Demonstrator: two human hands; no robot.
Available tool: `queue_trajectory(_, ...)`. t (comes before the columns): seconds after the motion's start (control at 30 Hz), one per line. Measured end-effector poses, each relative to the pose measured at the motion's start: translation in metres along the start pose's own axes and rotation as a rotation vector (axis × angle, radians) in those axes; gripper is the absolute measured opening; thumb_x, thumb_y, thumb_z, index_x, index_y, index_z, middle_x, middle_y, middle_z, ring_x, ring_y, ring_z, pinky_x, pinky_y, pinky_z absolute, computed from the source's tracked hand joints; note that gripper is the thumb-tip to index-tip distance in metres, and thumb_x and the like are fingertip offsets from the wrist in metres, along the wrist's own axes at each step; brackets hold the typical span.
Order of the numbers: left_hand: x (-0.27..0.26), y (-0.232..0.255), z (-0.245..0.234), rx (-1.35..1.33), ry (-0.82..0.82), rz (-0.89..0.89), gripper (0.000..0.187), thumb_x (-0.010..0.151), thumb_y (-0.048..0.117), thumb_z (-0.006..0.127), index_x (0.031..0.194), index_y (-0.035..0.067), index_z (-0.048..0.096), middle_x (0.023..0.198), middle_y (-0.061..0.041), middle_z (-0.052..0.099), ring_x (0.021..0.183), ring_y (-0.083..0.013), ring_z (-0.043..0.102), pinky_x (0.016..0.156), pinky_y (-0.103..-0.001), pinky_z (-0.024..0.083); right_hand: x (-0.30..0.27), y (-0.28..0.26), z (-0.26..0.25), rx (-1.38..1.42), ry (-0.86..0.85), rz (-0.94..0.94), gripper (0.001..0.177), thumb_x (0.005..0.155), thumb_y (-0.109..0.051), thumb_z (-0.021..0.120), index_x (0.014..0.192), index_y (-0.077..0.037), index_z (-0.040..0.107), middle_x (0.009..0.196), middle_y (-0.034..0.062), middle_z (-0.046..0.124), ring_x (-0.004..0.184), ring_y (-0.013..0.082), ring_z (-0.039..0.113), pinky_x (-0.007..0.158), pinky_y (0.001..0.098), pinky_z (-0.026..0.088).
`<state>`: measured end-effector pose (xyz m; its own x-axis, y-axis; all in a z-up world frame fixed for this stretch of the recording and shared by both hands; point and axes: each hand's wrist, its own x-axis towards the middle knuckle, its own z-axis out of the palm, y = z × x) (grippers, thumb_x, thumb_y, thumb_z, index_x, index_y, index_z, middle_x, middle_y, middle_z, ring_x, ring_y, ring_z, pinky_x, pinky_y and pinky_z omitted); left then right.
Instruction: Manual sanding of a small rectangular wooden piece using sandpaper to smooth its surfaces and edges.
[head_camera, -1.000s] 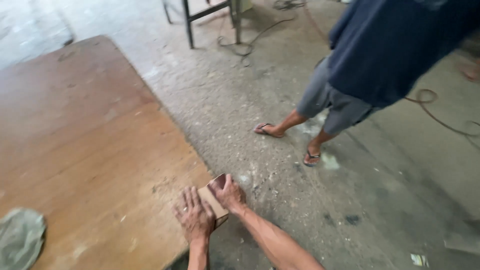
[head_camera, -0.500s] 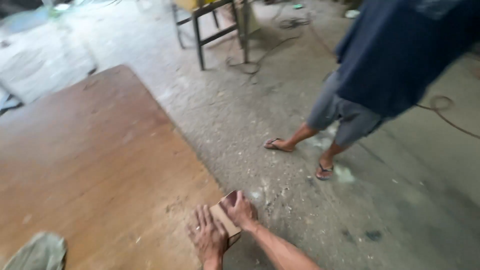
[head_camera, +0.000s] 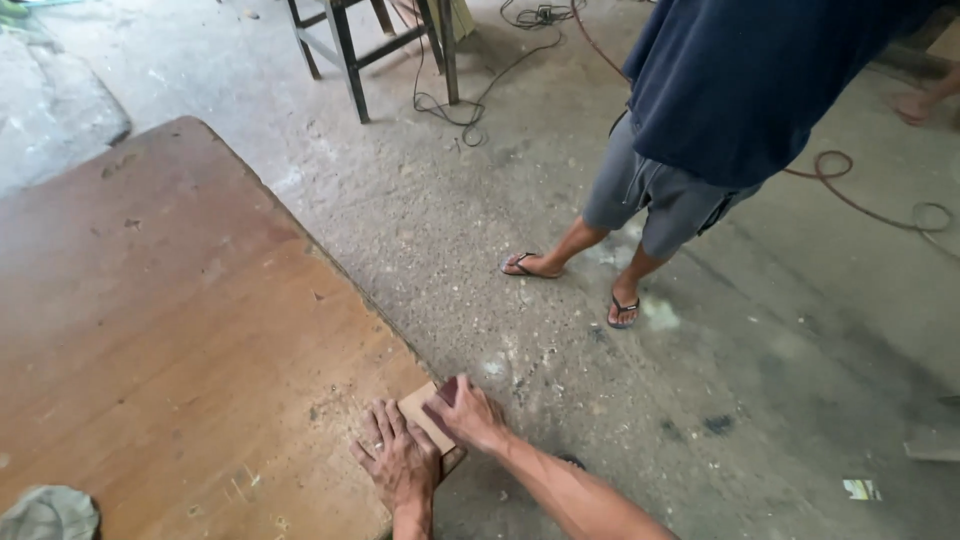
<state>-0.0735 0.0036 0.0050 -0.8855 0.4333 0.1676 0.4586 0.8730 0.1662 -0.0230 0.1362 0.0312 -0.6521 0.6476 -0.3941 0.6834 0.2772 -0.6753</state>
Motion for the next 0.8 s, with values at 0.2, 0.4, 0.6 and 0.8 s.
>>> queue_trajectory(0.2,0.000,-0.002,0.011,0.110,0.012,0.031,0.061,0.100,0.041,0.029,0.158,0.021,0.035,0.169,0.002,0.026,0.157,-0.0152,0.022,0.124,-0.058,0.013,-0.015,0.026,0.011,0.037,0.000,-0.046,0.078,0.088,-0.084,0.038,0.117,-0.012,0.043,0.067,-0.0022,0.058,0.047,0.0132,0.053,0.038,0.0307,0.044)
queue_trajectory(0.4,0.000,-0.004,0.014,0.022,-0.019,0.029,0.062,0.100,0.040,0.026,0.158,0.020,0.032,0.170,0.001,0.022,0.157,-0.0170,0.017,0.125,-0.058,0.005,0.017,-0.010,-0.004,-0.012,-0.048,0.006,0.076,0.085,-0.084,0.040,0.116,-0.015,0.043,0.077,-0.0043,0.049,0.053,0.0102,0.043,0.043,0.0283,0.039)
queue_trajectory(0.6,0.005,-0.008,0.025,0.062,0.073,0.047,0.062,0.099,0.041,0.030,0.157,0.021,0.034,0.168,0.001,0.027,0.157,-0.0181,0.021,0.126,-0.059,0.009,-0.026,-0.001,-0.007,0.118,-0.102,0.018,0.078,0.088,-0.080,0.040,0.128,-0.014,0.039,0.098,0.0044,0.070,0.067,0.0180,0.068,0.054,0.0336,0.059)
queue_trajectory(0.8,-0.002,-0.004,0.014,0.030,-0.018,0.017,0.063,0.099,0.042,0.029,0.158,0.019,0.035,0.169,0.001,0.027,0.158,-0.0181,0.020,0.126,-0.059,0.006,0.006,-0.023,-0.009,-0.010,-0.019,0.015,0.079,0.084,-0.084,0.038,0.119,-0.013,0.043,0.091,0.0102,0.070,0.072,0.0298,0.068,0.060,0.0460,0.053)
